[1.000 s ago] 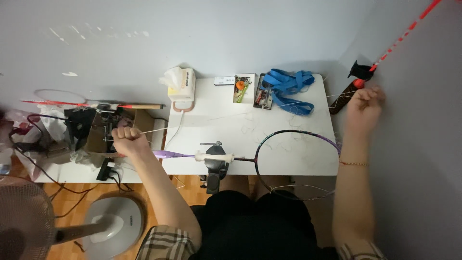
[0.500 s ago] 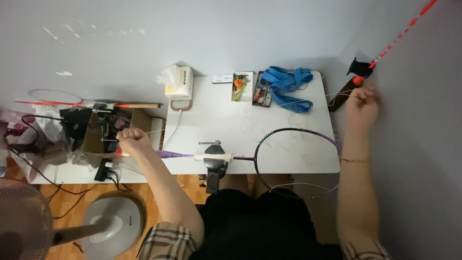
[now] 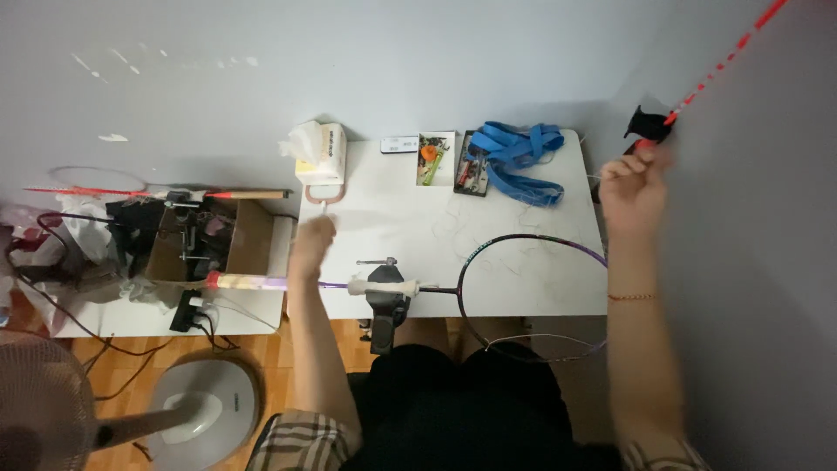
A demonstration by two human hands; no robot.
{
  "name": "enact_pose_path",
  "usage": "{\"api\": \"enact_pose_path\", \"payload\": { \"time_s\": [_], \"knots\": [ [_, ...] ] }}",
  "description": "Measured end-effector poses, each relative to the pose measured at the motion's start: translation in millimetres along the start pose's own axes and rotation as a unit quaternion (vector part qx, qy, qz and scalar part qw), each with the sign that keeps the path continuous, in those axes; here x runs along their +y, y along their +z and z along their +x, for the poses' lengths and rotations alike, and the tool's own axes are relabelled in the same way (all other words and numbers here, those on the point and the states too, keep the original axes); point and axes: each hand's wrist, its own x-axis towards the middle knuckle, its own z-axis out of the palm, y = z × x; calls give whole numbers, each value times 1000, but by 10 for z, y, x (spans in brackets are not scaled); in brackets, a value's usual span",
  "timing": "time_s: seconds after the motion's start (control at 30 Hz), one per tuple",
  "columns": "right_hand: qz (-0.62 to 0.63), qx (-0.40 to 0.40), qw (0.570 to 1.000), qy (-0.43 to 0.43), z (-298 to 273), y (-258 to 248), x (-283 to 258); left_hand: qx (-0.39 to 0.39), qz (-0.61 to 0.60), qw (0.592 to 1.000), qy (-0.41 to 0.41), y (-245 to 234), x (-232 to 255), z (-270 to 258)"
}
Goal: Manually stringing a badminton racket using a tensioning clamp on a table.
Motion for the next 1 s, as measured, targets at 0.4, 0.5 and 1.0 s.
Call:
{"api": "enact_pose_path", "payload": {
  "time_s": [0.4,0.5,1.0],
  "knots": [
    [-169,-104,975,102,-452,718,90,57,363,910,191,1287,2619,-802],
    [-193,-174,962,87,-435,576,-38,56,223,972,49,900,3043,-703],
    [-225,-266,914,207,-576,1034,-130,-312,71,859,400,2480,3489,-411]
  ]
}}
